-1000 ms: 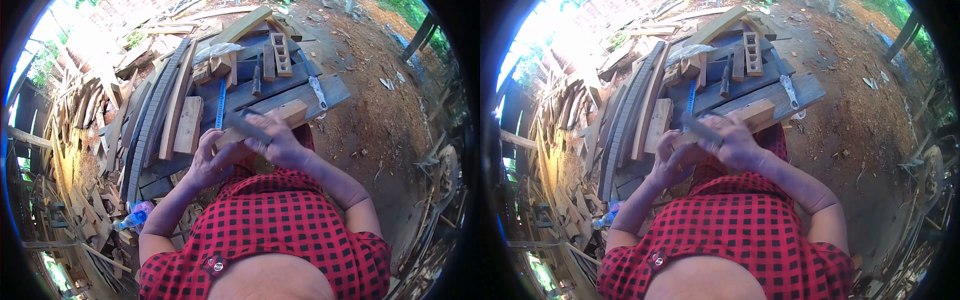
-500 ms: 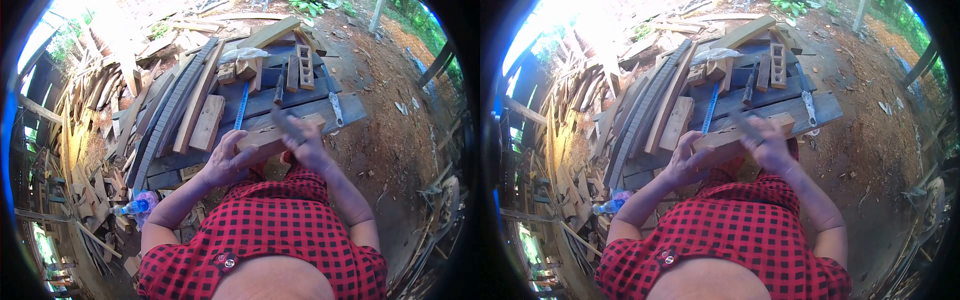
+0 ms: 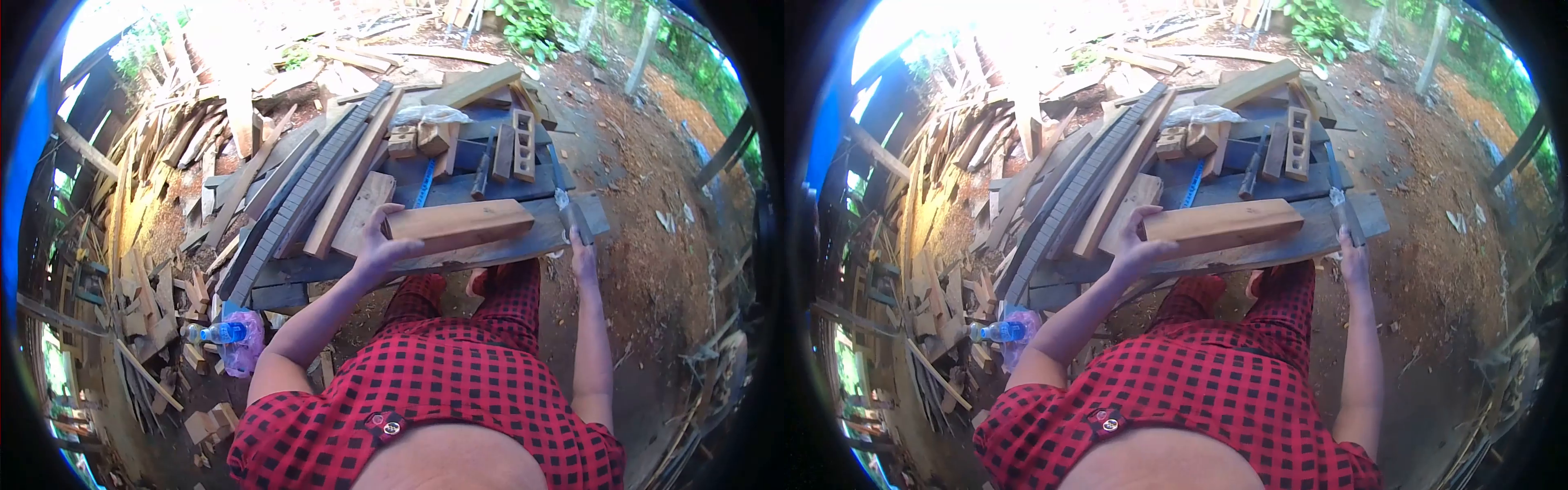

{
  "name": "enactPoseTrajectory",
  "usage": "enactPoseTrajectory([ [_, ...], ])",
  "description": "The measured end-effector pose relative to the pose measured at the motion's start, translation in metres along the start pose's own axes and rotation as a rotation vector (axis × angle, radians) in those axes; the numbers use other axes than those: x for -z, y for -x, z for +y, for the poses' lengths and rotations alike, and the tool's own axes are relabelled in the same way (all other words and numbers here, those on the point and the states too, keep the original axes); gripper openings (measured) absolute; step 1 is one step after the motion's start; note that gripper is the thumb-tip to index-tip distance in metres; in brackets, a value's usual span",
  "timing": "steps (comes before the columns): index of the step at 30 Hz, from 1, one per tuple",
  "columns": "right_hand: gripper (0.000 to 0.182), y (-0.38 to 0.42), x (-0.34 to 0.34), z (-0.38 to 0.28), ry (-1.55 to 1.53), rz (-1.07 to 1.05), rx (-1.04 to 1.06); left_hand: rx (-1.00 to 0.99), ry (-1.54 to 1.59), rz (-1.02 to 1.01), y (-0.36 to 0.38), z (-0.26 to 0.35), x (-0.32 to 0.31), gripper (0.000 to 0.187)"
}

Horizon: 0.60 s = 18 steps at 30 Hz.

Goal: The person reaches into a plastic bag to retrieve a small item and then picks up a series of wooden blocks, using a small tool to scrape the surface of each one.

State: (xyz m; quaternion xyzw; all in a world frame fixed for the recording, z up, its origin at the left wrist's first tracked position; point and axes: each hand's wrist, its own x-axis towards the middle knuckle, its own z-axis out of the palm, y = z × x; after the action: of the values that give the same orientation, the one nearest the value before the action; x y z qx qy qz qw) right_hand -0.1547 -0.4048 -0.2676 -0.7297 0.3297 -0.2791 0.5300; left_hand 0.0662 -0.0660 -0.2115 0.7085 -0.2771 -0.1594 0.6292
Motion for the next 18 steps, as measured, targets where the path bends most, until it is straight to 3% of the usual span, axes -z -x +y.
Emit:
enactPoseTrajectory([
  [1,0.048,0.0,-0.007,0.002,-0.055,0.002,0.012,0.096,0.225,0.041,-0.004,-0.004,-0.003,0.067],
  [6,0.047,0.005,-0.037,-0.001,-0.054,-0.033,0.113,0.123,0.225,0.104,-0.011,0.01,0.012,0.063],
  [8,0.046,0.005,-0.048,0.004,0.009,-0.02,0.268,-0.028,0.161,0.111,-0.012,0.027,0.027,0.063],
  [14,0.039,0.006,-0.08,0.012,0.114,-0.175,0.165,-0.104,0.21,0.319,-0.011,0.067,0.083,0.055],
  [18,0.043,-0.006,-0.112,0.038,0.511,-0.021,0.5,-0.142,0.327,0.591,-0.027,0.031,0.123,0.048],
])
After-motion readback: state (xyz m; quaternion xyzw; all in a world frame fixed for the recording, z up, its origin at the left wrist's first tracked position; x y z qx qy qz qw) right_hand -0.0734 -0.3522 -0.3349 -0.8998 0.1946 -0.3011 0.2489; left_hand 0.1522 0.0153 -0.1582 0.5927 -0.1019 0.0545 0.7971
